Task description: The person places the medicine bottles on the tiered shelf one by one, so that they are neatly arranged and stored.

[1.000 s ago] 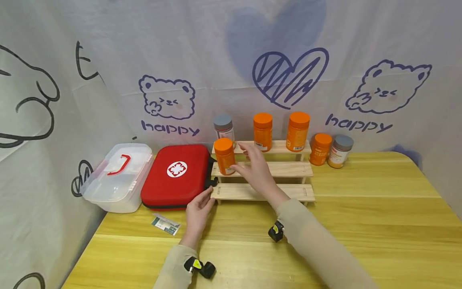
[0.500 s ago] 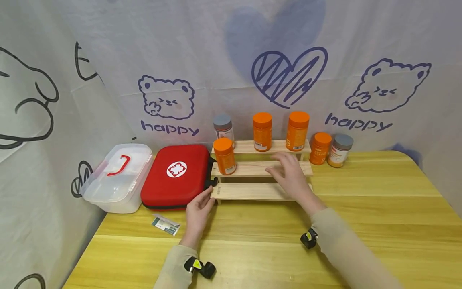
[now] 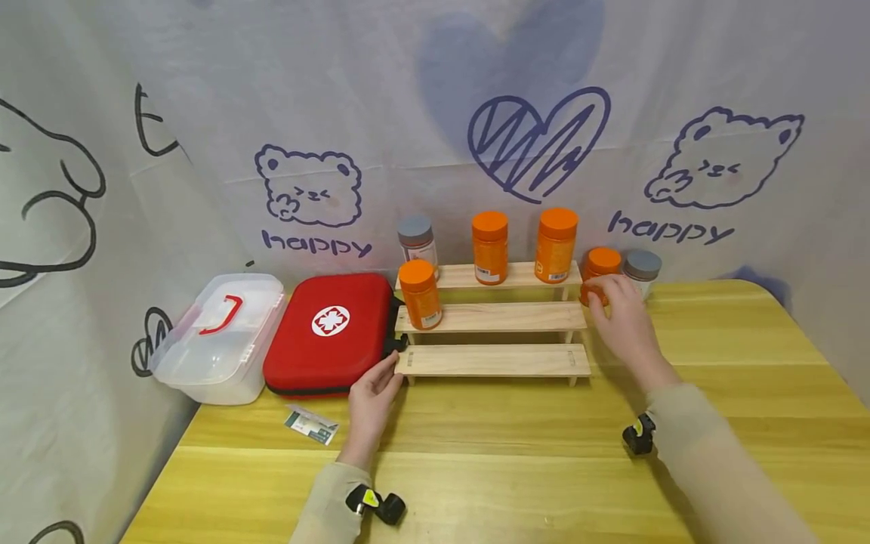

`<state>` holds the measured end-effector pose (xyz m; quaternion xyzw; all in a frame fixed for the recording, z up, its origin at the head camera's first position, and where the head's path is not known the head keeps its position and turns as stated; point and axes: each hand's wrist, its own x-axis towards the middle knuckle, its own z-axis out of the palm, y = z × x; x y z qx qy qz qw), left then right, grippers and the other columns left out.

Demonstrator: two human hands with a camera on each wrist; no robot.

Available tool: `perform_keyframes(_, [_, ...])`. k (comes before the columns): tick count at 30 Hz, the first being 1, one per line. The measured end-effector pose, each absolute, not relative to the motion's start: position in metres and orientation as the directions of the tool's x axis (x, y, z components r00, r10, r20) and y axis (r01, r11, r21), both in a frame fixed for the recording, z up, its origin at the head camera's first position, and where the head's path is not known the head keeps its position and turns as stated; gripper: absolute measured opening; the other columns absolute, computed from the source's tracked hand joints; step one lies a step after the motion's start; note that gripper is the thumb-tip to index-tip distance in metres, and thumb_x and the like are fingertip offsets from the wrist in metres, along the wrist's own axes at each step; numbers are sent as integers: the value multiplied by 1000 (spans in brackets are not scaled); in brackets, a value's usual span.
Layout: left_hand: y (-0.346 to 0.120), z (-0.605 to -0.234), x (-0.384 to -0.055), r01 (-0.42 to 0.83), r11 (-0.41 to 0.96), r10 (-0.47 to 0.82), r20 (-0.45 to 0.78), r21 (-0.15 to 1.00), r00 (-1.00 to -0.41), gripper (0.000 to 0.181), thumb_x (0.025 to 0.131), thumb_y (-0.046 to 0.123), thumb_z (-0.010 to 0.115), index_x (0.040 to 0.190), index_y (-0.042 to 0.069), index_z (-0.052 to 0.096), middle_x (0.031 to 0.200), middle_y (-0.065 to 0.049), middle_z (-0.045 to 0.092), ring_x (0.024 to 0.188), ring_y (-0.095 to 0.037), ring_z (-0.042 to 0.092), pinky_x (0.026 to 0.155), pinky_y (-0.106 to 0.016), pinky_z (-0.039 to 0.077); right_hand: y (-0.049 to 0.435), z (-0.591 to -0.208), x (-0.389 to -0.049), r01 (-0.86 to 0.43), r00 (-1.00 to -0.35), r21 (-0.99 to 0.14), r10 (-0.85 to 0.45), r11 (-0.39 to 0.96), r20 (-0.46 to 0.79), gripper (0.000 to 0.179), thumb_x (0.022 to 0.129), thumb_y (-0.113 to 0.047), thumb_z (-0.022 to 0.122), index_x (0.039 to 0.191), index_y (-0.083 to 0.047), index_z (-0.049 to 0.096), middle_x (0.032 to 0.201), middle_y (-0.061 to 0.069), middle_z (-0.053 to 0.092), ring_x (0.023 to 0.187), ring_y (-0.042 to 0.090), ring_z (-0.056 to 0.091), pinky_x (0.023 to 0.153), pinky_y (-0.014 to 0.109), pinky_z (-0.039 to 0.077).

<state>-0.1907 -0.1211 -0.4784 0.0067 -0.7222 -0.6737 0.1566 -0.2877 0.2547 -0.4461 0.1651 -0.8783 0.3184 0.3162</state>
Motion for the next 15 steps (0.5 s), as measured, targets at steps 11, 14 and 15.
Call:
perform_keyframes(11, [-122, -479, -191, 169, 86, -219, 184, 982, -958, 36, 87, -9, 62, 123, -10, 59, 125, -22, 58, 116, -34, 55, 95, -35, 47, 269, -437, -322, -358, -812, -487, -8, 797, 583, 34, 94, -3, 52, 126, 8, 52, 126, 29, 49, 115, 47, 41, 100, 58, 32])
perform_keyframes(14, [-121, -478, -190, 162, 91, -219, 179, 983, -959, 36, 87, -9, 63, 123, -10, 60, 125, -22, 58, 116, -34, 55, 95, -36, 47, 268, -434, -329, -317, -854, -491, -19, 811, 519, 41, 96, -8, 52, 134, 6, 47, 134, 29, 43, 123, 48, 36, 106, 59, 26])
perform_keyframes(15, [-121, -477, -190, 164, 92, -220, 180, 982, -959, 36, 87, -9, 62, 122, -10, 60, 125, -22, 58, 116, -35, 55, 95, -37, 47, 268, -434, -331, -306, -864, -487, -24, 818, 502, 43, 97, -9, 52, 136, 5, 45, 137, 29, 41, 124, 48, 34, 108, 59, 25])
